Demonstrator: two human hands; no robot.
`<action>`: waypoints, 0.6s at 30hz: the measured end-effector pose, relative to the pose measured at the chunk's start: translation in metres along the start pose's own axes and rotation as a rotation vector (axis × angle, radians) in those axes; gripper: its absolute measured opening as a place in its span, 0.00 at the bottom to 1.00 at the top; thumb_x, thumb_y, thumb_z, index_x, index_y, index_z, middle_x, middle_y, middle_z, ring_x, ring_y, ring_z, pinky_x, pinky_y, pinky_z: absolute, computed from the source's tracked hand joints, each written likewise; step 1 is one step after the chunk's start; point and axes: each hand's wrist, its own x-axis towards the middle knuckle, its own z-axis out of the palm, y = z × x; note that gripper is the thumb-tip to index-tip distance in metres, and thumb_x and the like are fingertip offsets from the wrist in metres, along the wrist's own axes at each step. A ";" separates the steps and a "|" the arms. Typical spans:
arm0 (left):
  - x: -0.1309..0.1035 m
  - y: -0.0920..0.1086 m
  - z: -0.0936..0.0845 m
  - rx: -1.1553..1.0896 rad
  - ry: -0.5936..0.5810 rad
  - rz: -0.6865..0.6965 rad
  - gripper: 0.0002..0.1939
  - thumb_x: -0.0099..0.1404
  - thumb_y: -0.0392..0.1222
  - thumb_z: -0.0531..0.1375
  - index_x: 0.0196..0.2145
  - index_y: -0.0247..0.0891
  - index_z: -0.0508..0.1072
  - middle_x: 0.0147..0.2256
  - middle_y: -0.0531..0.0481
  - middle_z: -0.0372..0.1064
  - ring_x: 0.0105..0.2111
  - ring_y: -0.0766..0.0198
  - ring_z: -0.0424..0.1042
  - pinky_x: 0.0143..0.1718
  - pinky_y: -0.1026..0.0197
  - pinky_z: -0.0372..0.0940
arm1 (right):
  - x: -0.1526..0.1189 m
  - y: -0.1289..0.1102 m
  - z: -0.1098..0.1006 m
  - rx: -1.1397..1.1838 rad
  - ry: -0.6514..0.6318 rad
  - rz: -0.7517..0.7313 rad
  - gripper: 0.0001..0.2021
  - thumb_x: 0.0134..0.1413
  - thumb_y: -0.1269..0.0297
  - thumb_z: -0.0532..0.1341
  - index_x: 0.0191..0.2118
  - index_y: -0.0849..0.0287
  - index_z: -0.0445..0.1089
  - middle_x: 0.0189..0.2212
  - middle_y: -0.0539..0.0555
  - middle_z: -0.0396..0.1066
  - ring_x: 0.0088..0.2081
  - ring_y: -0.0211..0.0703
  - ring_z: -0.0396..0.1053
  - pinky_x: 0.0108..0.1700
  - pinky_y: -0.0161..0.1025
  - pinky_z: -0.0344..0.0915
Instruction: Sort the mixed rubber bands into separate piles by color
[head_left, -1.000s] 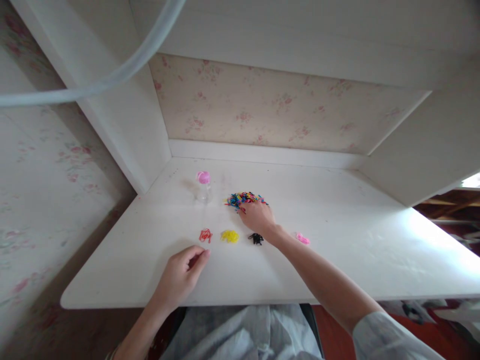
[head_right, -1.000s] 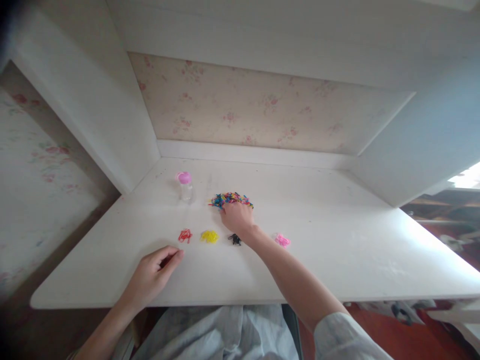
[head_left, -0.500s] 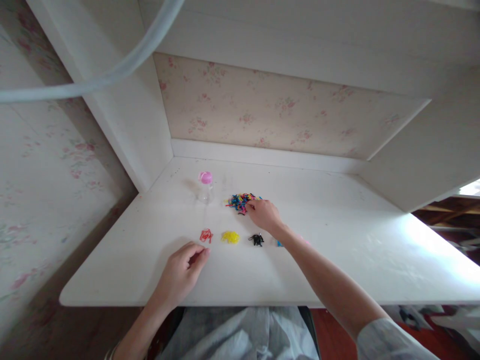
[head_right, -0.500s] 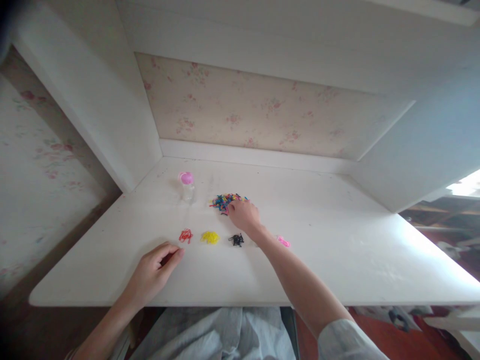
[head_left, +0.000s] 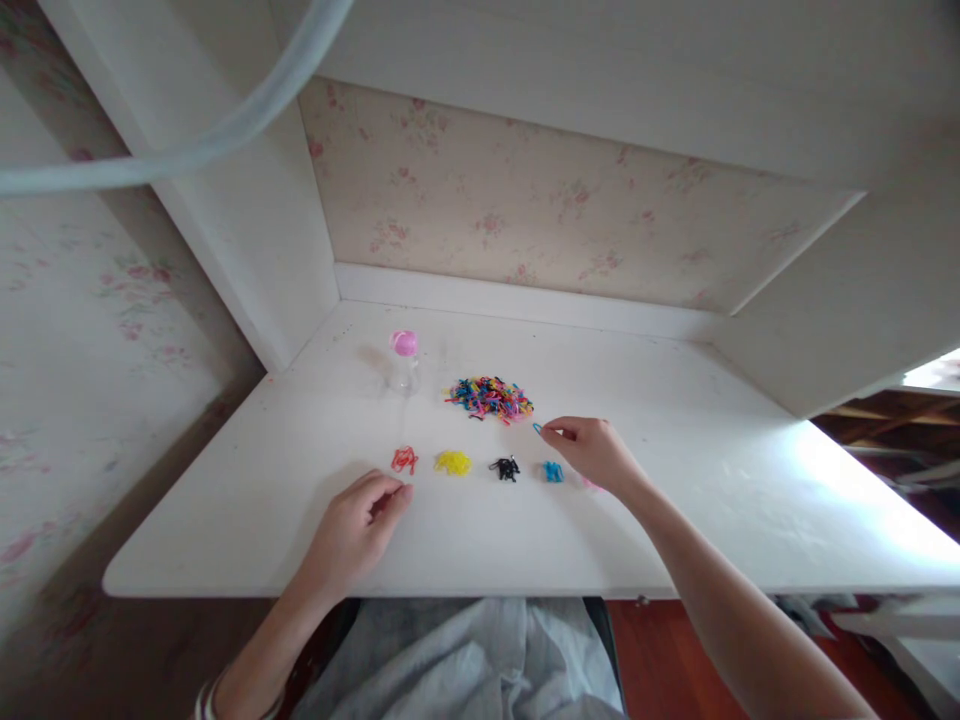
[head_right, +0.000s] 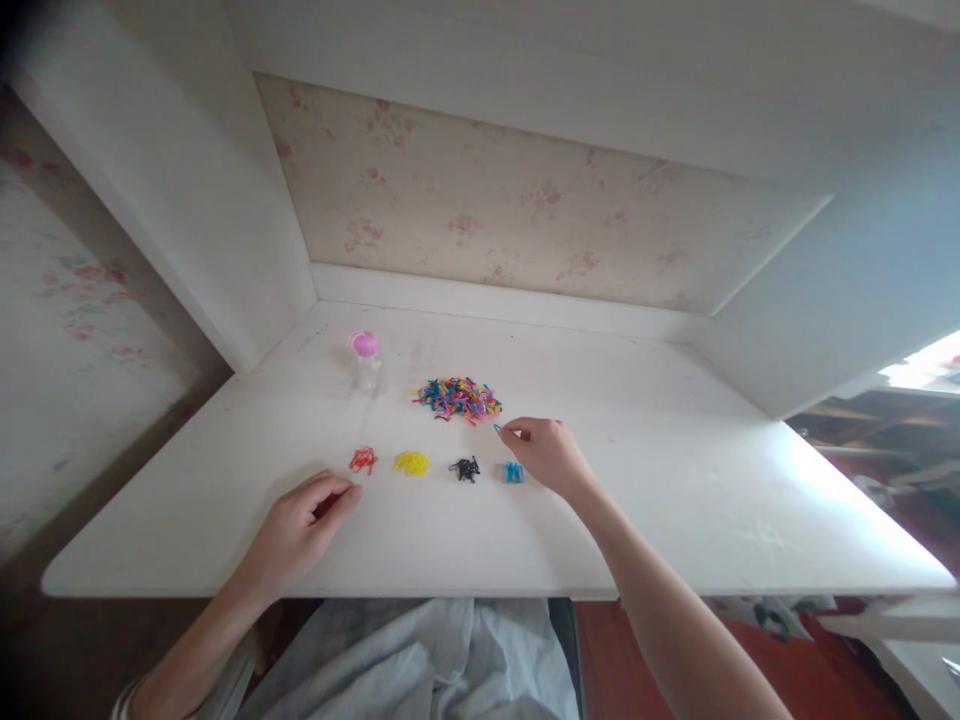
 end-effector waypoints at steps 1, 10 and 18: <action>0.000 0.000 0.000 0.003 -0.002 0.002 0.15 0.65 0.50 0.51 0.27 0.40 0.68 0.25 0.53 0.65 0.27 0.66 0.66 0.29 0.65 0.60 | -0.007 0.005 -0.002 0.006 -0.020 0.016 0.17 0.52 0.54 0.53 0.33 0.53 0.78 0.19 0.48 0.71 0.20 0.34 0.64 0.23 0.30 0.53; 0.001 0.001 0.002 0.058 -0.017 0.031 0.15 0.66 0.49 0.51 0.27 0.40 0.68 0.27 0.53 0.64 0.29 0.66 0.65 0.32 0.65 0.59 | -0.044 0.021 0.000 -0.202 -0.011 0.058 0.15 0.54 0.57 0.52 0.32 0.49 0.77 0.24 0.50 0.74 0.26 0.39 0.69 0.26 0.33 0.54; 0.001 0.003 0.004 0.110 -0.006 0.057 0.14 0.66 0.47 0.51 0.28 0.39 0.70 0.27 0.52 0.66 0.28 0.66 0.65 0.31 0.66 0.59 | -0.056 0.014 0.014 -0.341 0.057 0.109 0.17 0.57 0.56 0.51 0.31 0.49 0.77 0.25 0.52 0.75 0.24 0.39 0.69 0.24 0.34 0.50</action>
